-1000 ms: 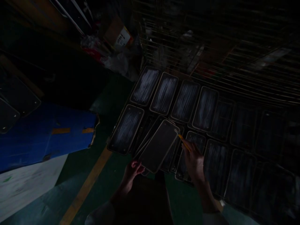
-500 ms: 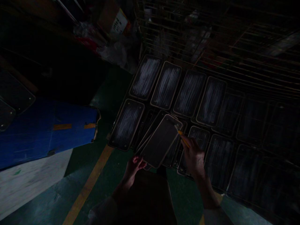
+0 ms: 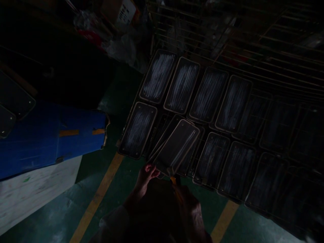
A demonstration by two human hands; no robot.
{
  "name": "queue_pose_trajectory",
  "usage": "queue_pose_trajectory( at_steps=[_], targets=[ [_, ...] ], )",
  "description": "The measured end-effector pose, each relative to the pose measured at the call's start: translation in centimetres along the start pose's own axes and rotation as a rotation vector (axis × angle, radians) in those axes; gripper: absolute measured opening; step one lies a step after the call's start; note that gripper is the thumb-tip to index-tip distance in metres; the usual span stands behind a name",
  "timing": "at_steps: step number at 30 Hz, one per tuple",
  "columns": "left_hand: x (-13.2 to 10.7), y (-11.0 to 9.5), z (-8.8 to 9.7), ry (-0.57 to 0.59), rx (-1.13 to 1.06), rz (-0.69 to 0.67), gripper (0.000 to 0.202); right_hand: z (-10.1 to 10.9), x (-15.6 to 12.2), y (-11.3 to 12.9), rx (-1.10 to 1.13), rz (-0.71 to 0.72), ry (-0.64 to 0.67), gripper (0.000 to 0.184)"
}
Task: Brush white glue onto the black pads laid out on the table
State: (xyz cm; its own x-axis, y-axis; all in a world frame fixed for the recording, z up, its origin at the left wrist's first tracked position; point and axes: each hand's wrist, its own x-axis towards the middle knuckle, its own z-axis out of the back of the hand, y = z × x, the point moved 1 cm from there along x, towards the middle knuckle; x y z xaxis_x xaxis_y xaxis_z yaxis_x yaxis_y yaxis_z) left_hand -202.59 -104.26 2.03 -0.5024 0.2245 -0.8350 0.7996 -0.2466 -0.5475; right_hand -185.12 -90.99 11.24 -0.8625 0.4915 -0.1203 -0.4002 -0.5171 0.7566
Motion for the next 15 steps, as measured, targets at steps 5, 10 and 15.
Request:
queue_pose_trajectory(
  at_steps=[5,10,15],
  targets=[
    [-0.3,-0.1,0.0,0.014,0.014,-0.016,0.051,3.5,4.1,0.3,-0.001,-0.018,-0.07,0.032],
    [-0.6,-0.2,-0.1,0.003,0.011,-0.022,0.05,7.6,11.5,-1.6,-0.146,0.024,-0.207,0.031],
    [-0.3,0.0,0.2,0.03,0.017,-0.023,0.049,7.1,13.6,-3.3,-0.254,0.011,-0.231,0.032]
  ],
)
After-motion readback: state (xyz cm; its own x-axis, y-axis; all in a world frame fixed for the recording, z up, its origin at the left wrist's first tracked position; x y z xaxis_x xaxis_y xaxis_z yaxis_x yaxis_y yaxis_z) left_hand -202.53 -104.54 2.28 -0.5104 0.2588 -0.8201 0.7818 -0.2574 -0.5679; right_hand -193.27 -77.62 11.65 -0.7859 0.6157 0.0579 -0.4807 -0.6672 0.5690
